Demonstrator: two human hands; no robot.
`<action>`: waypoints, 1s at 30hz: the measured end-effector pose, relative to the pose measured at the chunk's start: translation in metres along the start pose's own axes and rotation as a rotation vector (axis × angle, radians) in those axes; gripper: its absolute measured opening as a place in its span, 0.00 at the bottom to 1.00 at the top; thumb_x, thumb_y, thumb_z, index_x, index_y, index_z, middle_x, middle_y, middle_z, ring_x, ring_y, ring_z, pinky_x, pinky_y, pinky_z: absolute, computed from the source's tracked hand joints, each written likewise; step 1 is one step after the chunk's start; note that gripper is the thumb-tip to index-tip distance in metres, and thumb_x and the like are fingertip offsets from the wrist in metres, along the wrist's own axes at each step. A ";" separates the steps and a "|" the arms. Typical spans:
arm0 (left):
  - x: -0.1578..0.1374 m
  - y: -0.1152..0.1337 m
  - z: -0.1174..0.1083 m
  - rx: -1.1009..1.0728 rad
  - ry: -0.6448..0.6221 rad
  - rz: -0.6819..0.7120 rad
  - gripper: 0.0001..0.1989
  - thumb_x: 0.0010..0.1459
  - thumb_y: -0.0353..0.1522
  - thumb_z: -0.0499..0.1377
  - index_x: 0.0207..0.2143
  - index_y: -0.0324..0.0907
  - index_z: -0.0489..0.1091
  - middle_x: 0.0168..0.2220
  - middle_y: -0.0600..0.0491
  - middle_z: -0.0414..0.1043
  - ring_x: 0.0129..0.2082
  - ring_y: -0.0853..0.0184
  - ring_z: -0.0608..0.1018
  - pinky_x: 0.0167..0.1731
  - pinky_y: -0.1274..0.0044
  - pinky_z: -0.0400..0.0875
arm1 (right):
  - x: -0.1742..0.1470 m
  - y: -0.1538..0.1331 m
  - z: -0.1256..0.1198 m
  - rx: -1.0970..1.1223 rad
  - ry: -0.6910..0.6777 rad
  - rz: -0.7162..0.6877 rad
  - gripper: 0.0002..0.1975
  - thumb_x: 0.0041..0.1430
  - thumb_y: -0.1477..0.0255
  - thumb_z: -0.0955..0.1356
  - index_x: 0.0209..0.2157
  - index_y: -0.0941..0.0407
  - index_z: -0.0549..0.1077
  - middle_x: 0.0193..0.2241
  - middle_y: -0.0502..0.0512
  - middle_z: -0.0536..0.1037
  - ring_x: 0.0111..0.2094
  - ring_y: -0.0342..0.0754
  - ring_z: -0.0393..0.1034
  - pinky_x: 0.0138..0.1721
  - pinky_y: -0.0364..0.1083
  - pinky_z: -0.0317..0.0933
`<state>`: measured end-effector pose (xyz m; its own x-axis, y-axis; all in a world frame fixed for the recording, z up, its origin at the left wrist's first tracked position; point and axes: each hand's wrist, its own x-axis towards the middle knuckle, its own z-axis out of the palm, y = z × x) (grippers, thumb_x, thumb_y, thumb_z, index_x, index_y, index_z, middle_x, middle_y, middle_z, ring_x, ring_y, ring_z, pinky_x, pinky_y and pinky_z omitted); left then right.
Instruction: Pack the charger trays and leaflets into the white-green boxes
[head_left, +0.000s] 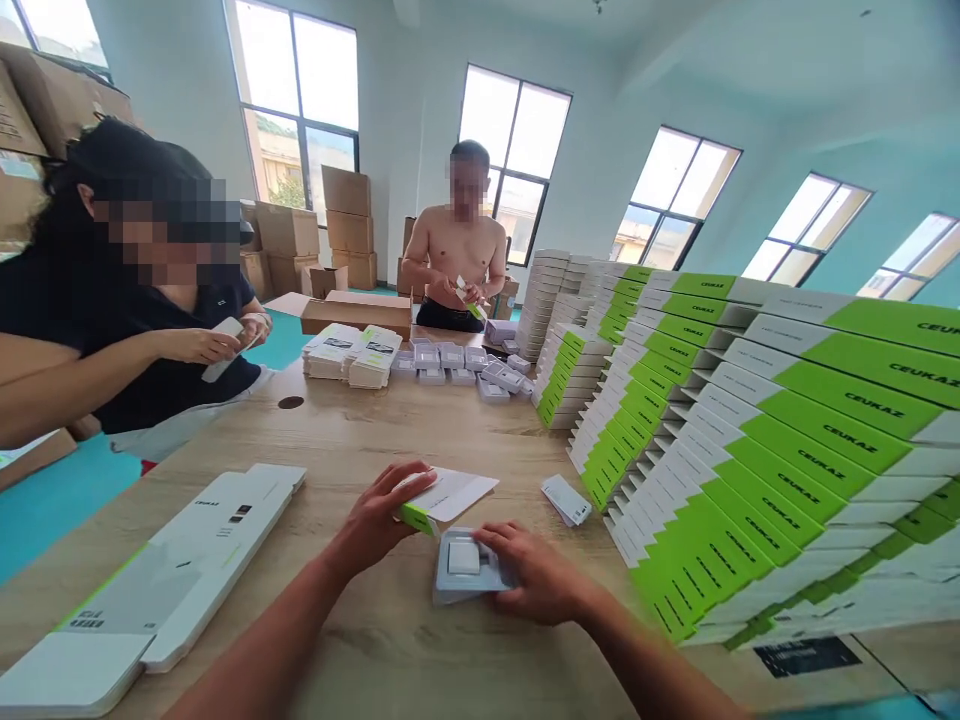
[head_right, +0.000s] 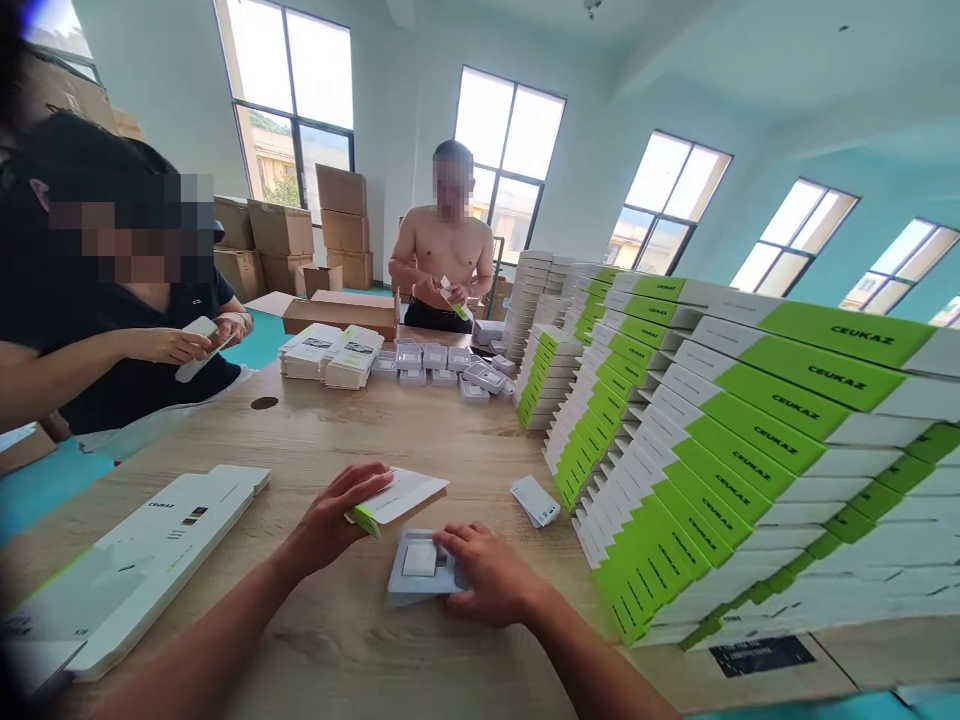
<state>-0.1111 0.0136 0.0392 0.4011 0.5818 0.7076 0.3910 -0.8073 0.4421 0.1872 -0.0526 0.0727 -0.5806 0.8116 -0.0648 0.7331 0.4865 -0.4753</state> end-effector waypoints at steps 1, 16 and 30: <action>-0.001 -0.001 0.001 0.016 -0.020 0.000 0.25 0.63 0.32 0.64 0.62 0.54 0.69 0.57 0.44 0.74 0.55 0.56 0.78 0.53 0.66 0.77 | -0.018 -0.005 -0.002 0.063 0.034 0.028 0.40 0.49 0.71 0.74 0.65 0.50 0.68 0.66 0.61 0.68 0.66 0.62 0.61 0.66 0.59 0.56; -0.004 0.029 0.024 -0.045 -0.139 -0.013 0.21 0.62 0.27 0.60 0.56 0.51 0.75 0.56 0.46 0.77 0.59 0.53 0.75 0.61 0.57 0.71 | -0.043 -0.063 -0.008 0.121 0.575 0.258 0.44 0.51 0.65 0.76 0.68 0.54 0.61 0.66 0.68 0.66 0.65 0.68 0.61 0.64 0.63 0.58; -0.069 0.141 0.045 -0.578 0.188 -0.609 0.32 0.61 0.44 0.66 0.64 0.54 0.60 0.55 0.48 0.78 0.47 0.58 0.84 0.45 0.68 0.83 | -0.080 -0.039 0.045 0.371 0.794 -0.179 0.26 0.67 0.71 0.70 0.63 0.43 0.64 0.44 0.52 0.82 0.38 0.46 0.77 0.43 0.45 0.74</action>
<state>-0.0462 -0.1360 0.0277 0.0942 0.9451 0.3128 -0.0107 -0.3133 0.9496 0.1889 -0.1510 0.0568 -0.1577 0.7855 0.5984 0.4133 0.6029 -0.6824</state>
